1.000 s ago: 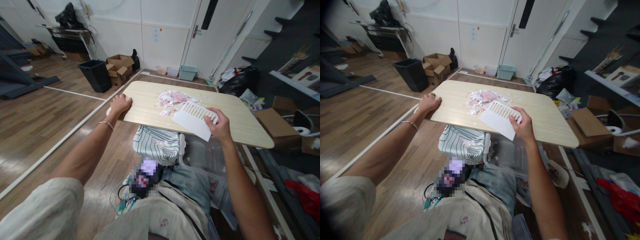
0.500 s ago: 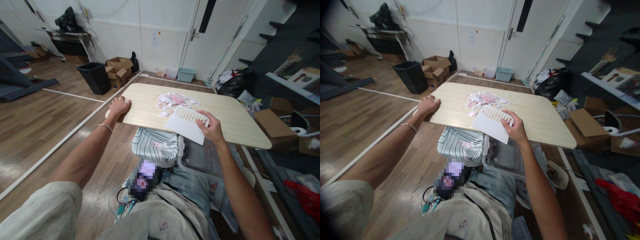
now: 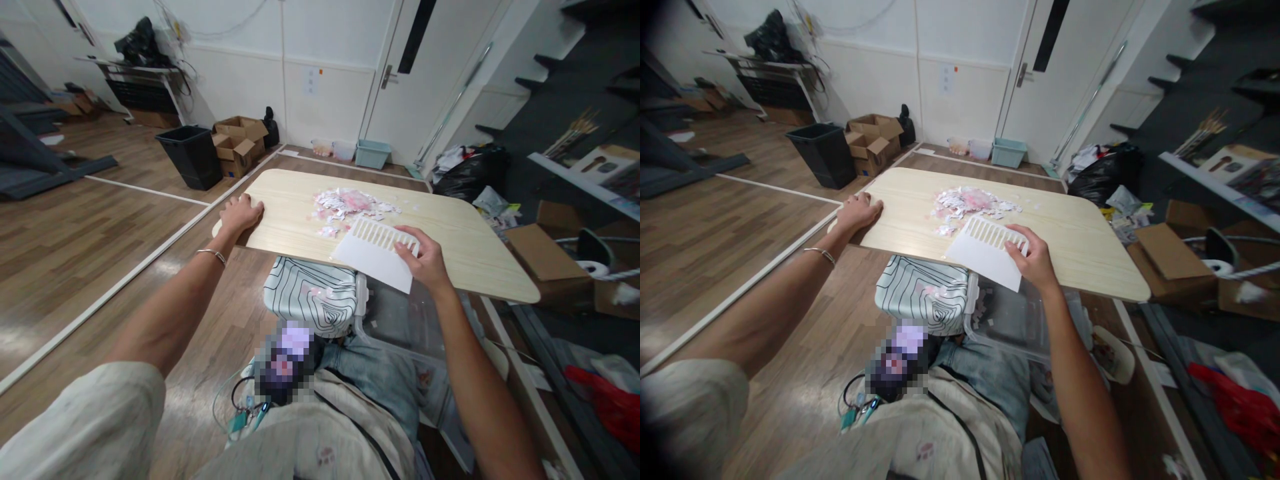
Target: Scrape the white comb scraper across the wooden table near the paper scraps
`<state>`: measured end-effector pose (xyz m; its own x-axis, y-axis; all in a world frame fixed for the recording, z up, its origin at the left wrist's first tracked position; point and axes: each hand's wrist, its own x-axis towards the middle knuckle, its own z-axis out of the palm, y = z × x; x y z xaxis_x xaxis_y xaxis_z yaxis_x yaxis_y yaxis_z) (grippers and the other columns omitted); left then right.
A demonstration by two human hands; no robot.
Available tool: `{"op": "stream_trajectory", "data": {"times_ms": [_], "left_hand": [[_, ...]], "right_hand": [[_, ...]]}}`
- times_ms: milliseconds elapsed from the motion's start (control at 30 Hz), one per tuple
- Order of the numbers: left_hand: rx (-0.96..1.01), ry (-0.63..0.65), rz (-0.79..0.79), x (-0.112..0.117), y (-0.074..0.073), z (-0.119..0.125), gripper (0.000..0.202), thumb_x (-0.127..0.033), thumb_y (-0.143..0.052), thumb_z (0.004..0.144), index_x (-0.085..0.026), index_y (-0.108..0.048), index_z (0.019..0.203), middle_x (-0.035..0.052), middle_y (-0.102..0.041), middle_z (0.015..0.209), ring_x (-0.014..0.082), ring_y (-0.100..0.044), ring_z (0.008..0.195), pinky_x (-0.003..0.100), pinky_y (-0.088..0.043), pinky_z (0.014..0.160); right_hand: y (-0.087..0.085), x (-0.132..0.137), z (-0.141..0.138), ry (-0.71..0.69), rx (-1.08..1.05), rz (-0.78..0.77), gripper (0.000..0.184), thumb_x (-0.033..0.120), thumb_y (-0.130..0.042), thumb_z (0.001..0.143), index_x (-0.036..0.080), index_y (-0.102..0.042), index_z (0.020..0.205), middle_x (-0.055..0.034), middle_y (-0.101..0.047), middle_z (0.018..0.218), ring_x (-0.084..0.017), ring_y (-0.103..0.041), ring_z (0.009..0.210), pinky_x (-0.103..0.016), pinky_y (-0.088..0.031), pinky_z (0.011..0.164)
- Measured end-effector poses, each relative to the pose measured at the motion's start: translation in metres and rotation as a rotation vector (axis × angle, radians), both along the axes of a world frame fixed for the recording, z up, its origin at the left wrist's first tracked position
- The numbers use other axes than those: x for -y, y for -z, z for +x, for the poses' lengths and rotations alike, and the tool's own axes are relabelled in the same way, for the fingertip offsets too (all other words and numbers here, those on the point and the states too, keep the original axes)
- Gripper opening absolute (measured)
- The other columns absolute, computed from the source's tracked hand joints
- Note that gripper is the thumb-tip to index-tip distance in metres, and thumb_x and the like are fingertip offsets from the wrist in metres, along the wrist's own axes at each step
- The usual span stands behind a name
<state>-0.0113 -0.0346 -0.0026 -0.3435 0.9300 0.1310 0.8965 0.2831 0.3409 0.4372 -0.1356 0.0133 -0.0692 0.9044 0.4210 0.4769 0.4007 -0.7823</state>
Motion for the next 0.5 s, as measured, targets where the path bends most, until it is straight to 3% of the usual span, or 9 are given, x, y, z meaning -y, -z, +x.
{"op": "stream_trajectory", "data": {"times_ms": [167, 500], "left_hand": [[0.009, 0.005, 0.004, 0.0026, -0.0022, 0.0013, 0.077, -0.059, -0.036, 0.095, -0.011, -0.051, 0.152, 0.0334, -0.054, 0.154, 0.0506, -0.05, 0.141, 0.065, -0.042, 0.11], [-0.003, -0.003, -0.02, 0.0015, -0.0031, 0.001, 0.076, -0.059, -0.036, 0.095, -0.012, -0.051, 0.153, 0.0318, -0.053, 0.155, 0.049, -0.049, 0.143, 0.063, -0.043, 0.111]], "right_hand": [[-0.0042, 0.0044, -0.002, -0.185, 0.055, -0.114, 0.045, 0.047, -0.077, 0.082, 0.022, -0.075, 0.119, -0.0041, -0.074, 0.092, -0.017, -0.062, 0.062, -0.028, -0.048, 0.052], [-0.0052, 0.0033, 0.001, -0.16, -0.077, -0.163, 0.048, 0.048, -0.079, 0.08, 0.023, -0.073, 0.119, -0.0016, -0.072, 0.083, -0.017, -0.061, 0.058, -0.027, -0.046, 0.047]]}}
